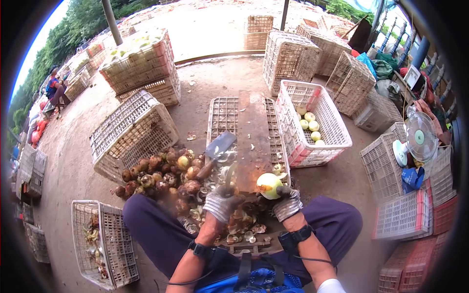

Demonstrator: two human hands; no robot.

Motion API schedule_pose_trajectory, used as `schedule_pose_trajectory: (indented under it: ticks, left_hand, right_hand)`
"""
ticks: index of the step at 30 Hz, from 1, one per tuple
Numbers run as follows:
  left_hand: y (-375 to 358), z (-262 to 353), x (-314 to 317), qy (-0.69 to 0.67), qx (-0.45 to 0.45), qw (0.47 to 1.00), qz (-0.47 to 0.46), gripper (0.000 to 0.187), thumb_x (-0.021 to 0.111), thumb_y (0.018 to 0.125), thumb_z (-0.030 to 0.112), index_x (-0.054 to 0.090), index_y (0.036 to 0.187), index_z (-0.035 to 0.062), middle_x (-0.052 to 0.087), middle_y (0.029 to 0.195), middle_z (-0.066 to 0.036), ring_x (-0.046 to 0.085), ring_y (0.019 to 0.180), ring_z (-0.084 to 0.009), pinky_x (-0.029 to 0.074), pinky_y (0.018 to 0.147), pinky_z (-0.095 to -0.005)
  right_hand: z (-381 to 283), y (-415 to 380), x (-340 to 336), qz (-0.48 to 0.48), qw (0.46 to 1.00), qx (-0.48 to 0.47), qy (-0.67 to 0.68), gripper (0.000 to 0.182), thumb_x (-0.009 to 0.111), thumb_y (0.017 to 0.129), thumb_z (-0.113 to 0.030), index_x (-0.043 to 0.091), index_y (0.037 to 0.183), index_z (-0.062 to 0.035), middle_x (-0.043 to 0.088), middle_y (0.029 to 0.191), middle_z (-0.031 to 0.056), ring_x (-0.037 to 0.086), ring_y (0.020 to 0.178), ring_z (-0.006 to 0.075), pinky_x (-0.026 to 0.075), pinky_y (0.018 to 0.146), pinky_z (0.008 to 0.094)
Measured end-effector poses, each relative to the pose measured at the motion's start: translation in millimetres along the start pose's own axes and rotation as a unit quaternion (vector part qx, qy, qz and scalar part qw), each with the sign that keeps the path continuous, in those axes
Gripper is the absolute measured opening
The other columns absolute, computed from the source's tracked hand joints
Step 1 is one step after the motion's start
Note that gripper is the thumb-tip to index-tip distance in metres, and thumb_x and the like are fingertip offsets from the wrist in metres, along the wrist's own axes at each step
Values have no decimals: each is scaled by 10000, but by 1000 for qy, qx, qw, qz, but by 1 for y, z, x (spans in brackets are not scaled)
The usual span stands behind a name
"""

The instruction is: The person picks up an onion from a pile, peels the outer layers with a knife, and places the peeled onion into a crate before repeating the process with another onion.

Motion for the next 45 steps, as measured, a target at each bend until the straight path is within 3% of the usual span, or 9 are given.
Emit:
schedule_pose_trajectory:
  ticks: [3, 5, 8, 12, 21, 26, 32, 37, 45]
  left_hand:
    - [4, -8, 12, -51, 24, 998, -34, 247, 712, 776, 87, 594, 971, -9, 614, 780, -36, 559, 634, -98, 459, 566, -244]
    - [-3, 11, 15, -68, -2, 996, -58, 293, 703, 784, 68, 586, 1035, -25, 648, 806, -69, 597, 668, -127, 474, 587, -264]
    - [-2, 0, 17, -81, 21, 996, -36, 249, 685, 779, 34, 604, 1009, -20, 653, 778, -66, 615, 672, -147, 477, 581, -269]
    - [7, -33, -2, 213, 309, 922, -98, 193, 640, 789, 14, 631, 979, -15, 660, 767, -70, 625, 670, -151, 490, 555, -264]
    - [-1, -17, -21, -215, 109, 969, -60, 181, 650, 787, 26, 629, 957, -31, 651, 785, -63, 620, 665, -127, 494, 509, -237]
    - [26, -42, -19, 223, 17, 975, 15, 236, 681, 768, 144, 641, 951, 0, 671, 794, -116, 632, 673, -226, 488, 598, -362]
    - [-6, -21, 15, 395, 279, 874, 41, 215, 626, 816, 236, 651, 953, 71, 632, 819, -168, 607, 731, -370, 487, 639, -456]
    - [-14, -25, 36, 468, 352, 810, 14, 228, 599, 765, 152, 623, 976, 68, 612, 836, -158, 606, 770, -341, 491, 630, -447]
    - [0, -57, 47, 540, 328, 774, 50, 239, 585, 735, 118, 589, 965, 53, 591, 836, -150, 602, 757, -310, 497, 591, -440]
  right_hand:
    - [22, 0, -5, -23, 979, -57, -193, 582, 675, 682, -104, 502, 1222, 33, 604, 1110, 212, 607, 975, 380, 509, 883, 511]
    - [-12, -18, 48, 2, 971, 129, 199, 594, 688, 677, -104, 504, 1225, 29, 603, 1119, 206, 605, 981, 374, 512, 876, 499]
    - [-3, -16, 45, 33, 991, 85, 97, 632, 719, 655, -94, 498, 1234, 25, 609, 1104, 190, 610, 979, 343, 522, 858, 467]
    - [8, -5, 28, -29, 997, 65, -39, 664, 745, 641, -86, 493, 1247, 17, 618, 1088, 157, 616, 973, 297, 537, 827, 415]
    - [13, -3, 18, -3, 997, 71, 13, 632, 747, 676, -139, 503, 1238, 15, 630, 1055, 165, 635, 891, 304, 543, 774, 385]
    - [-14, -19, 64, 12, 961, 158, 225, 587, 727, 729, -232, 516, 1216, 19, 636, 1049, 214, 639, 888, 363, 539, 780, 451]
    - [-20, -16, 60, -4, 960, 132, 249, 582, 726, 741, -264, 524, 1204, 26, 634, 1039, 236, 631, 906, 396, 535, 809, 487]
    - [25, 7, -1, 42, 999, 4, 33, 393, 626, 794, -226, 543, 1121, -25, 604, 1056, 124, 568, 990, 241, 452, 894, 344]
    - [5, -3, 39, 69, 891, -205, -400, 569, 743, 709, -84, 495, 1215, -7, 622, 1013, 217, 626, 873, 420, 541, 747, 573]
Point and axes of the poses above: each hand's wrist, its own y-axis towards the middle knuckle, its own x-axis out of the palm, z = x × y, the point moved 1 cm from there along y, towards the middle knuckle
